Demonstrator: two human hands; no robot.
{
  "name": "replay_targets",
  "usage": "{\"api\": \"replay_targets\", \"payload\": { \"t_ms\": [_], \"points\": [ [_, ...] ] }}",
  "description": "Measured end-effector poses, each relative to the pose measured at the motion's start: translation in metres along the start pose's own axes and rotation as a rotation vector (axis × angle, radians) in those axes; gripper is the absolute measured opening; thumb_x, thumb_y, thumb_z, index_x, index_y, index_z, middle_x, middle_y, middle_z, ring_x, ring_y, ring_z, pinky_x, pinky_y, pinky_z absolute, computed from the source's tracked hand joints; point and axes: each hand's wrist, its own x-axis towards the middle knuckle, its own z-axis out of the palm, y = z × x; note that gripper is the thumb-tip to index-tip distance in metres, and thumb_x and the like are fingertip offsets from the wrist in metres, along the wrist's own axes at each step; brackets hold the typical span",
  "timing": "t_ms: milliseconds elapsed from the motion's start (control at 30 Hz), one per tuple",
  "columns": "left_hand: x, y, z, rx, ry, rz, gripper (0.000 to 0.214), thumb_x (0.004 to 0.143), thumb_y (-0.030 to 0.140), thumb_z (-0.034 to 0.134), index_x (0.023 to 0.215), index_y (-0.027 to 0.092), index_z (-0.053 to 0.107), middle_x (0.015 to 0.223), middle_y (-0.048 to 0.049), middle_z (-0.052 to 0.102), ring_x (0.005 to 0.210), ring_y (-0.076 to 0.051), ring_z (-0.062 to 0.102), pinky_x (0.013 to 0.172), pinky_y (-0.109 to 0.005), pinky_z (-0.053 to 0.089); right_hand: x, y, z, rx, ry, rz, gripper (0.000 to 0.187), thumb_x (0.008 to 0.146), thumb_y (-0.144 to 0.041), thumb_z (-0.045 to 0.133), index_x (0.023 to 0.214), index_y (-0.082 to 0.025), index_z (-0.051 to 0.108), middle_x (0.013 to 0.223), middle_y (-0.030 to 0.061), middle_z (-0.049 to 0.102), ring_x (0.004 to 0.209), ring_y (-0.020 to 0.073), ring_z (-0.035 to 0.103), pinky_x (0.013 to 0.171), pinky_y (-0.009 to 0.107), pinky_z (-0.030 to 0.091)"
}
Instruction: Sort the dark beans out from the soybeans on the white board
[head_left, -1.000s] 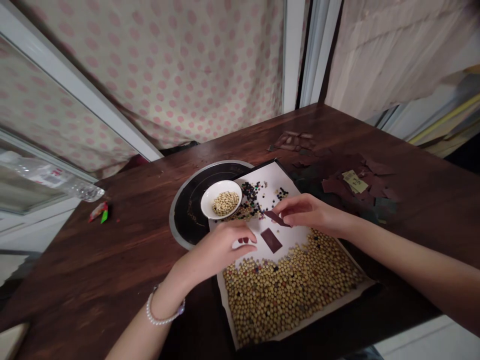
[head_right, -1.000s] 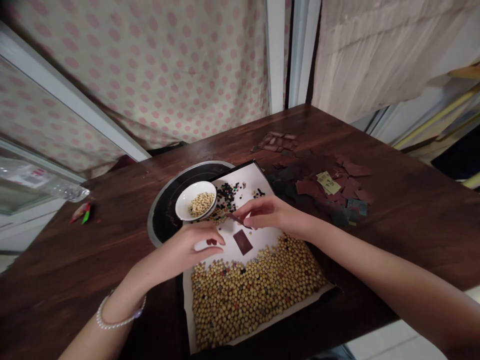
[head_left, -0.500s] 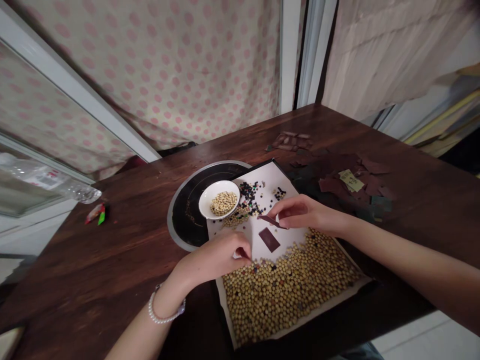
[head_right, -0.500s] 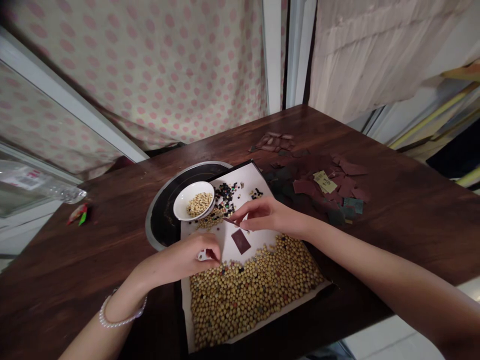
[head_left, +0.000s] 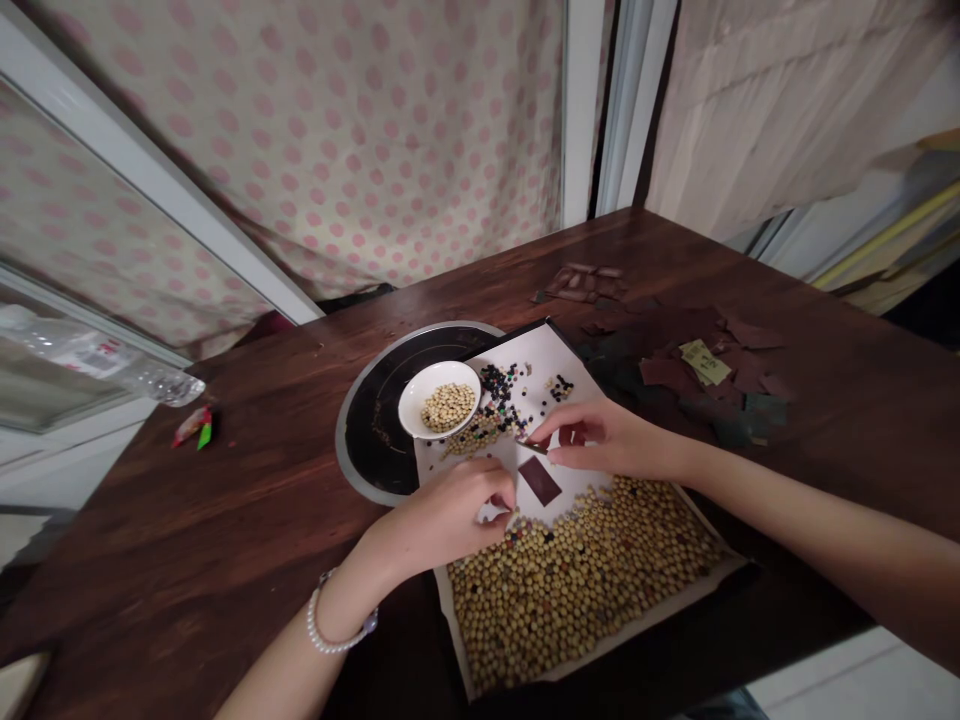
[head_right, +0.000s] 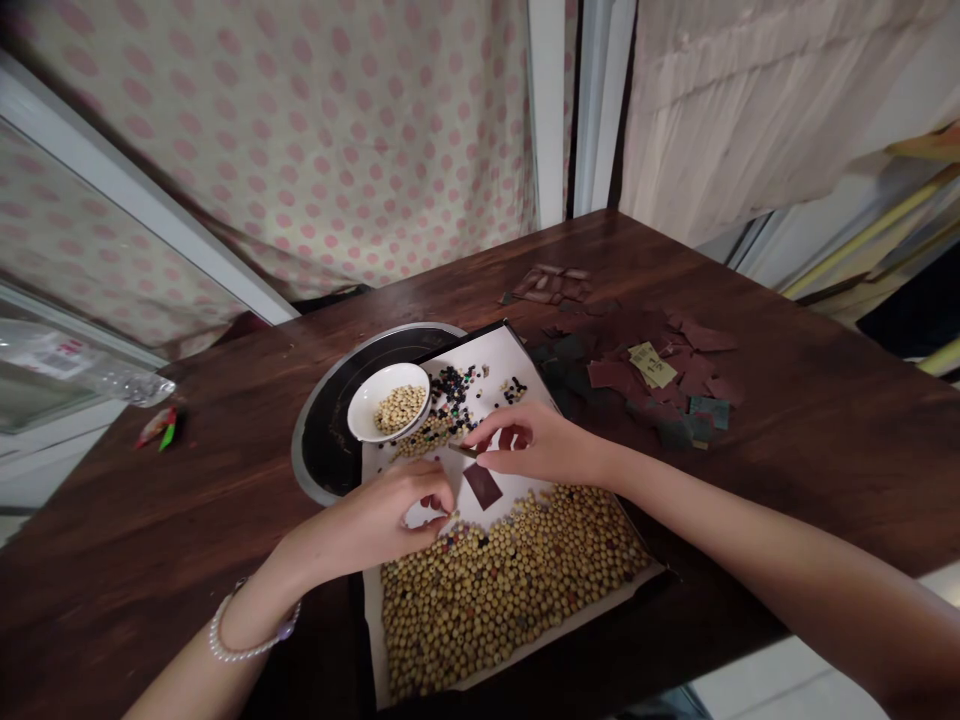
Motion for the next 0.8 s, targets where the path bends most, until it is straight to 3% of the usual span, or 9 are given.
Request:
{"api": "replay_targets", "payload": {
  "t_ms": [233, 467, 800],
  "points": [
    [0.012, -0.005, 0.009, 0.007, 0.185, 0.001, 0.009, 0.079, 0.010, 0.053, 0.077, 0.018, 0.054, 0.081, -0.0018, 0.058, 0.074, -0.015, 0.054, 0.064, -0.029, 0.043, -0.002, 0.005, 0.009, -0.374, 0.235, -0.078, 0.020, 0.075, -0.017, 0.061, 0.093, -0.015, 0.070, 0.083, 0.0050, 0.065, 0.063, 0.0126, 0.053, 0.058, 0.026, 0.043],
    [0.019, -0.003, 0.021, 0.000, 0.308, 0.061, 0.008, 0.084, 0.013, 0.052, 0.080, 0.018, 0.057, 0.079, -0.0022, 0.057, 0.075, -0.016, 0.054, 0.064, -0.029, 0.043, -0.006, 0.013, 0.011, -0.577, 0.113, -0.081, 0.023, 0.074, -0.012, 0.058, 0.094, -0.018, 0.068, 0.092, 0.0051, 0.061, 0.073, 0.0148, 0.057, 0.070, 0.029, 0.044],
    [0.022, -0.010, 0.025, -0.007, 0.278, 0.052, 0.007, 0.084, 0.014, 0.055, 0.079, 0.017, 0.059, 0.076, -0.0021, 0.058, 0.073, -0.016, 0.054, 0.063, -0.030, 0.043, -0.006, 0.014, 0.012, -0.607, 0.120, -0.053, 0.024, 0.074, -0.010, 0.057, 0.094, -0.019, 0.067, 0.095, 0.0048, 0.061, 0.080, 0.0167, 0.059, 0.077, 0.030, 0.044]
  ]
}}
